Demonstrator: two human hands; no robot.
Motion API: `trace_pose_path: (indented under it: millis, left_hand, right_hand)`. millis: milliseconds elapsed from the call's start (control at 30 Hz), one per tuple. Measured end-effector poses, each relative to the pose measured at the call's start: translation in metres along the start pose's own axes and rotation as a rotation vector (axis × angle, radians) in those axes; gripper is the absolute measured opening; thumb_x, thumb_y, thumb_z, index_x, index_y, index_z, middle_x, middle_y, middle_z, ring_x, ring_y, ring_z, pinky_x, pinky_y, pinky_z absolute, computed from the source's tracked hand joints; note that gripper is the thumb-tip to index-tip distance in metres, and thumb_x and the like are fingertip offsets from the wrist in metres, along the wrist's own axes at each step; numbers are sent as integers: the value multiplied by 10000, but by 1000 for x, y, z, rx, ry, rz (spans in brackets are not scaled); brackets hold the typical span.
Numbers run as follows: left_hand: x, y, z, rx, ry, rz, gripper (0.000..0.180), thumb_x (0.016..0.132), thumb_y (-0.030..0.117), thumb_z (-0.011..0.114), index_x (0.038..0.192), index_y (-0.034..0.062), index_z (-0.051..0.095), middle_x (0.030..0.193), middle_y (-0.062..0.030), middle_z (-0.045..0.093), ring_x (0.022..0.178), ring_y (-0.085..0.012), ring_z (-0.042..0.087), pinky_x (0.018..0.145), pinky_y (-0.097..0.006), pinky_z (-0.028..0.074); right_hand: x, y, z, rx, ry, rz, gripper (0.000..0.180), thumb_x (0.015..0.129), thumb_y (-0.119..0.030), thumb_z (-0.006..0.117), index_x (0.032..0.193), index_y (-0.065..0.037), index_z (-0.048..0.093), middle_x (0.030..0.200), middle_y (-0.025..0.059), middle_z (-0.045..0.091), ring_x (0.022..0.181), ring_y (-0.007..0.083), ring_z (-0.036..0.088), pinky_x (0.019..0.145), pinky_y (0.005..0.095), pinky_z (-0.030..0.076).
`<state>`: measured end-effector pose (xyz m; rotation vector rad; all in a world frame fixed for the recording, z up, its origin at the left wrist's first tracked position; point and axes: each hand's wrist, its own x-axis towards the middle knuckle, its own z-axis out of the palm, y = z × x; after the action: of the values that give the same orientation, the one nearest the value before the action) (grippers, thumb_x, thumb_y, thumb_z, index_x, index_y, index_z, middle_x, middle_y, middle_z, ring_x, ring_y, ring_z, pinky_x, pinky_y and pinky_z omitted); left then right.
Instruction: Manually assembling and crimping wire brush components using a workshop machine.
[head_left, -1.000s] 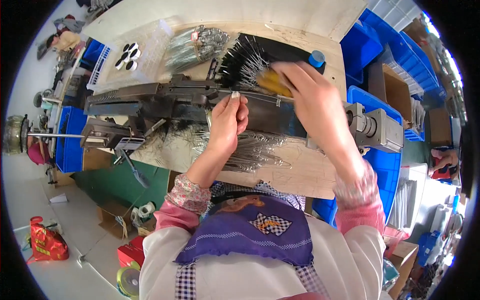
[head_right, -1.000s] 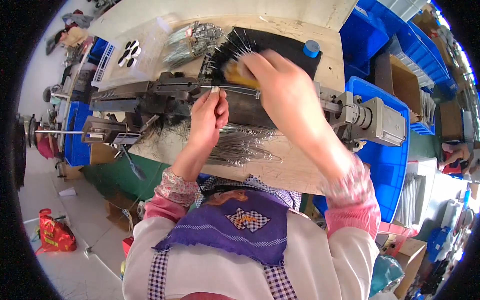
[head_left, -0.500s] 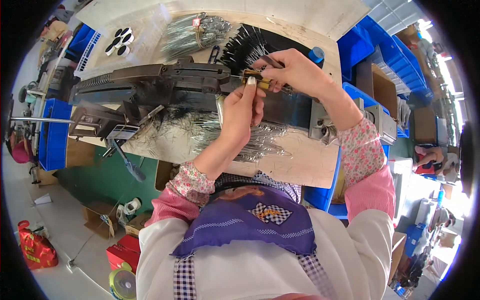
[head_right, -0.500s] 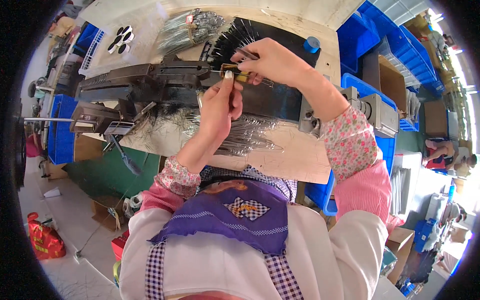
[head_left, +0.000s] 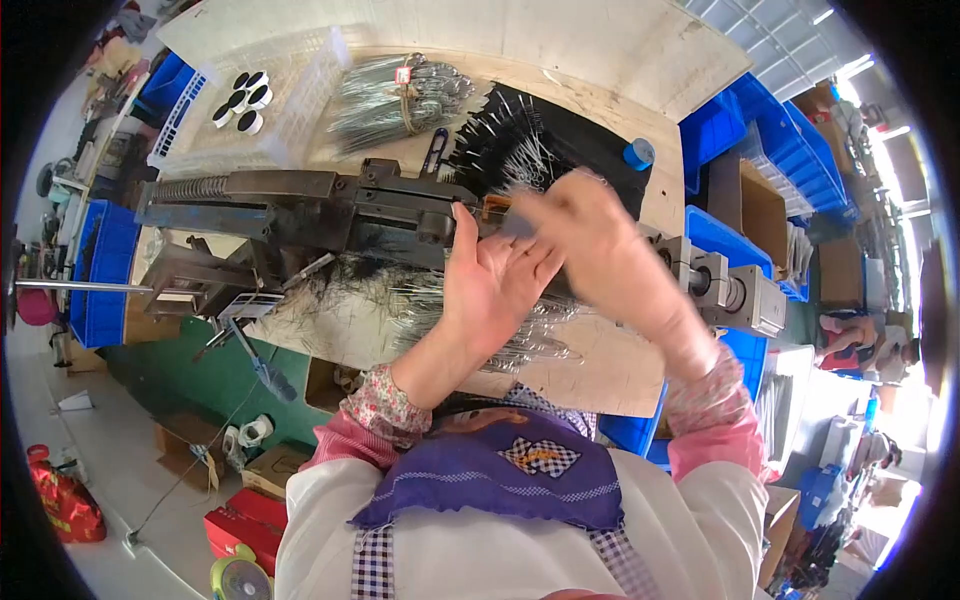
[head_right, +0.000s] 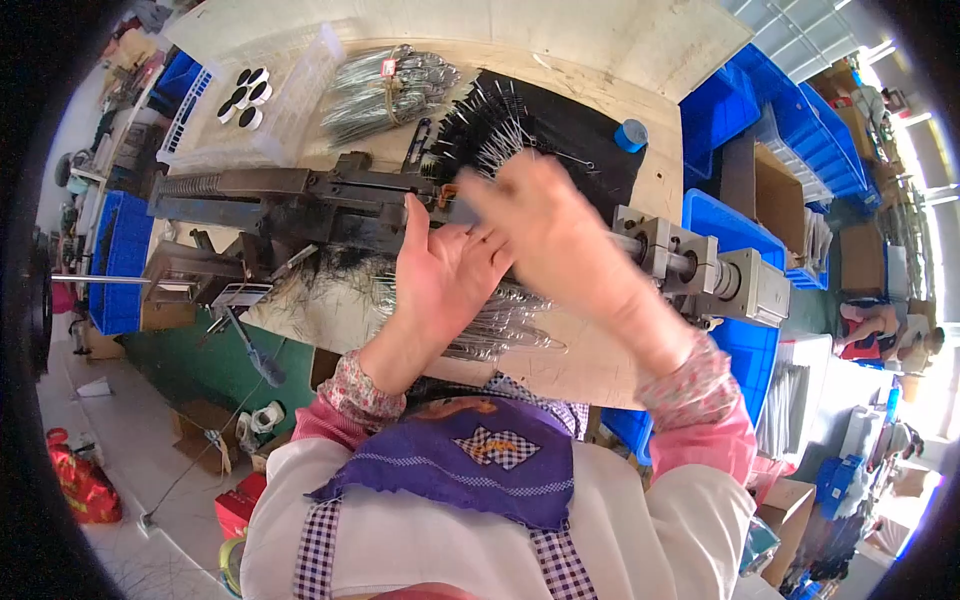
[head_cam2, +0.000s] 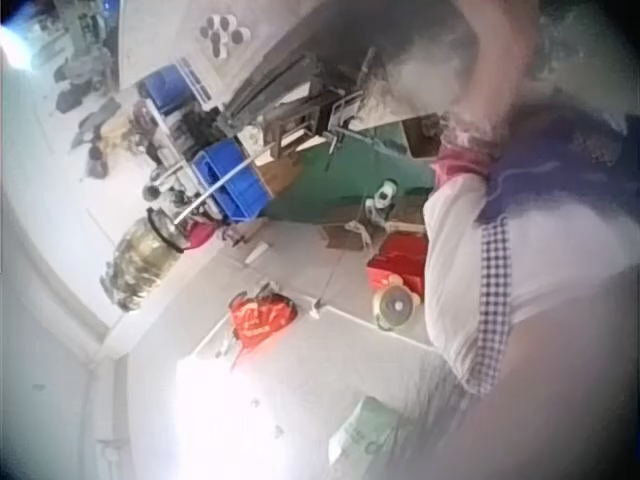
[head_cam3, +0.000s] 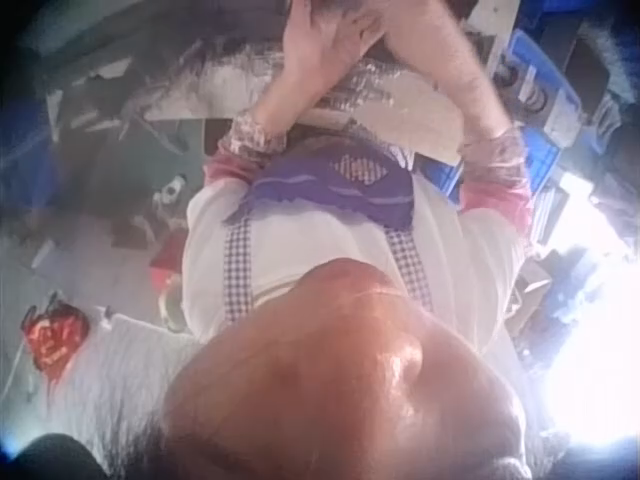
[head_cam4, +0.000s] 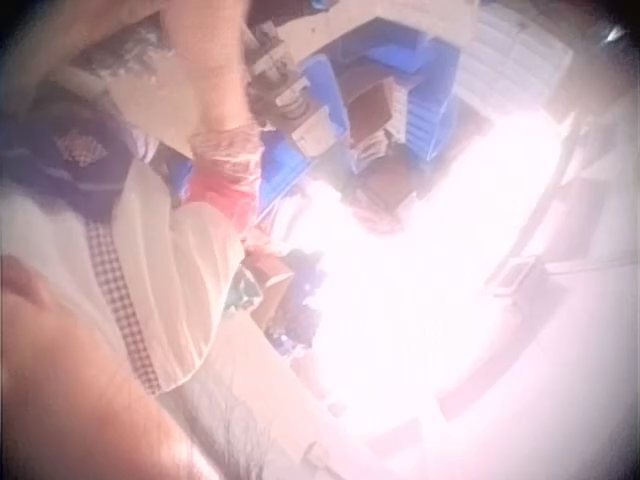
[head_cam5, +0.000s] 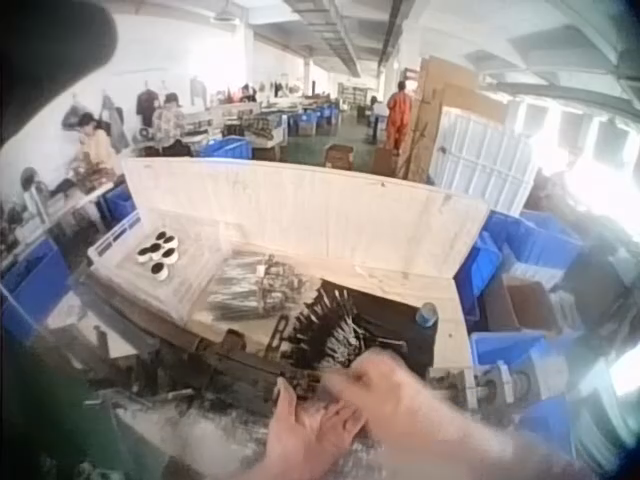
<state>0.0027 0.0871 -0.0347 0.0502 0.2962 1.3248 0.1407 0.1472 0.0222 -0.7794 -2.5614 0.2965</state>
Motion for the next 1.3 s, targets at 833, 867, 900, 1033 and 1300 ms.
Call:
trace_pose_path:
  millis: [833, 867, 900, 1033, 1300]
  left_hand:
    - [-11, 9, 1, 167, -30, 87, 750, 978, 582, 300, 1285, -90, 431, 1332, -220, 475, 1312, -345, 405, 1147, -453, 270]
    - [-10, 9, 1, 160, -34, 91, 750, 978, 582, 300, 1285, -90, 431, 1332, -220, 475, 1312, -345, 405, 1147, -453, 270]
    - [-9, 8, 1, 139, -20, 83, 744, 978, 580, 311, 1281, -89, 433, 1319, -219, 482, 1309, -344, 408, 1142, -453, 280]
    - [-9, 11, 0, 90, -2, 75, 729, 974, 575, 343, 1271, -84, 436, 1288, -210, 499, 1292, -336, 426, 1128, -450, 307]
    - [-11, 12, 3, 123, 6, 60, 737, 970, 587, 333, 1274, -76, 441, 1300, -201, 499, 1281, -330, 439, 1135, -440, 297]
  right_hand:
    - [12, 31, 1, 91, 37, 82, 152, 771, -161, 670, 903, -126, 737, 783, 51, 639, 780, 231, 636, 713, 346, 472]
    - [14, 29, 1, 85, 31, 78, 152, 771, -161, 670, 903, -126, 737, 783, 51, 639, 780, 231, 636, 713, 346, 472]
    - [15, 26, 1, 74, 85, 97, 150, 775, -154, 668, 904, -124, 738, 769, 54, 636, 774, 231, 634, 697, 339, 474]
    - [20, 19, 9, 150, 71, 154, 147, 791, -159, 651, 903, -127, 742, 745, 55, 631, 753, 232, 626, 775, 338, 444]
    - [21, 25, 1, 143, -33, 150, 177, 763, -171, 655, 903, -102, 738, 759, 56, 654, 754, 246, 639, 792, 343, 457]
